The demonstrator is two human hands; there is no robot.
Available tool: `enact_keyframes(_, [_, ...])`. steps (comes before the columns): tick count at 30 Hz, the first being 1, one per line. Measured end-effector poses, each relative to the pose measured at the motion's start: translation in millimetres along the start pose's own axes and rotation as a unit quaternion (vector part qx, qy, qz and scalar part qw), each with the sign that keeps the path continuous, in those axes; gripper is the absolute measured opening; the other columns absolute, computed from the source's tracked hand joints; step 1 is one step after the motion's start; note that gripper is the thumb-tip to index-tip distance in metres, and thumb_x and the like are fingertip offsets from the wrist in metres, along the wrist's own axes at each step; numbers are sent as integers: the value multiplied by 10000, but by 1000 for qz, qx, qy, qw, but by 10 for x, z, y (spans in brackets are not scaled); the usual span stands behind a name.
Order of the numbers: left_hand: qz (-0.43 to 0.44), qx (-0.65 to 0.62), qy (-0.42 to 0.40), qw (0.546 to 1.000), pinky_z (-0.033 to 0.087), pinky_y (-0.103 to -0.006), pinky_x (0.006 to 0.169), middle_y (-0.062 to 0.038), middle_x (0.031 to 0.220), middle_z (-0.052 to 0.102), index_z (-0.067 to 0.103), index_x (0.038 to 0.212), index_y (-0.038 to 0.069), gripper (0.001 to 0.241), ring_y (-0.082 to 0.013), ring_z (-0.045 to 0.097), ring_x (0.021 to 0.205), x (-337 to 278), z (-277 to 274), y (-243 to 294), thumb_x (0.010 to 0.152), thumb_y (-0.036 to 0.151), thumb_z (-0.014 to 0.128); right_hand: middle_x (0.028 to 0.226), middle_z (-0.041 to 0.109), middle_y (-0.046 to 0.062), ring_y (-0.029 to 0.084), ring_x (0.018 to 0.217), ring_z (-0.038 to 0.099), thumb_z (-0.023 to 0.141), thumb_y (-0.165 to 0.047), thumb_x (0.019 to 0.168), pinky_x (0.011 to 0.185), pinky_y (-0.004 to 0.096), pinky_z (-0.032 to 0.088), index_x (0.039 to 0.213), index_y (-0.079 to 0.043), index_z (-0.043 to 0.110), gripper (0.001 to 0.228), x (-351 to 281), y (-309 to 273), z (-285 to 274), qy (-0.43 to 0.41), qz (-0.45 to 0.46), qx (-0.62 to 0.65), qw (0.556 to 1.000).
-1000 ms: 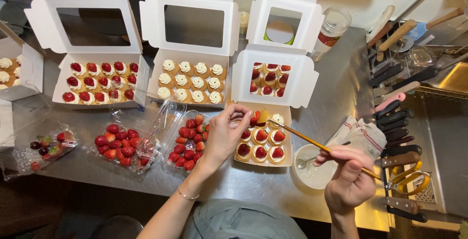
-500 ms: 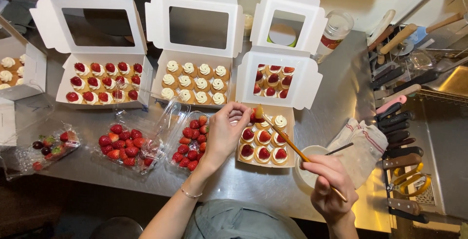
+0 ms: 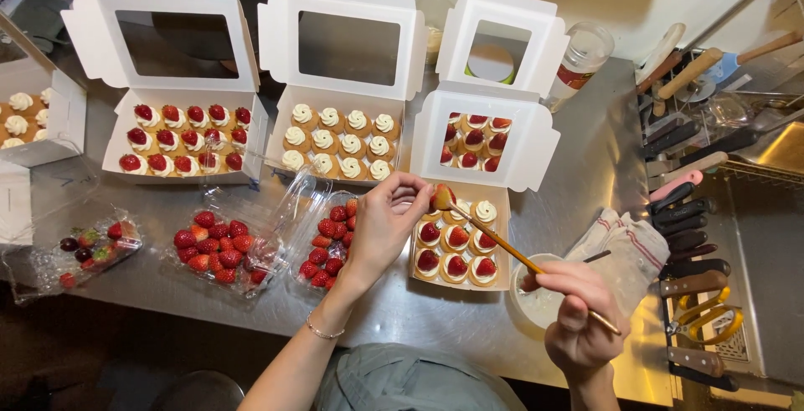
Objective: Decorating cupcakes by placing fresh strawberries on the frosting and applying a glaze with a brush.
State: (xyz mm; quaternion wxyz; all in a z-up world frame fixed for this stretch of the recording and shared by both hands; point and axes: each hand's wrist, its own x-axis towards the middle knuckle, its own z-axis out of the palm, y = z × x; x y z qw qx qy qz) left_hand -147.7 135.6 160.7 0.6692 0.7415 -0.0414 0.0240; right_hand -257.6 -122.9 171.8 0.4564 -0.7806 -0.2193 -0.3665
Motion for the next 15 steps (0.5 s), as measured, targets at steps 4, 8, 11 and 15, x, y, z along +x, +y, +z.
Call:
enact_keyframes(4, [21,-13,5,1000,770,-278,939,-88,1069,868,791,1118,62,94,-156,848,998,-2,-59,-20,1079,148,789,905,799,169,273,810,828,404,-267,1276,842,374,645,1131,-8,694,415,-25,99,-5,-5,28,5,1000])
enact_keyframes(8, [11,3,5,1000,775,-281,930,-98,1097,889,802,1147,78,140,-190,882,1014,21,-129,-57,1072,196,797,861,765,157,286,852,796,414,-232,1278,878,406,636,1135,6,690,392,-69,202,-85,-1,49,-14,999])
enact_keyframes(11, [31,3,-18,999,778,-266,911,-90,1088,890,801,1130,77,121,-173,887,998,48,-171,-4,1072,183,798,928,697,223,316,804,733,420,-272,1307,774,411,644,1149,31,627,399,-41,236,-55,79,114,39,990])
enact_keyframes(15, [91,23,-70,993,784,-256,892,-91,1080,892,794,1118,64,106,-180,895,990,60,-223,68,1076,162,800,1027,746,215,281,799,805,519,-312,1329,632,329,747,1237,4,693,372,6,364,-36,124,234,189,946])
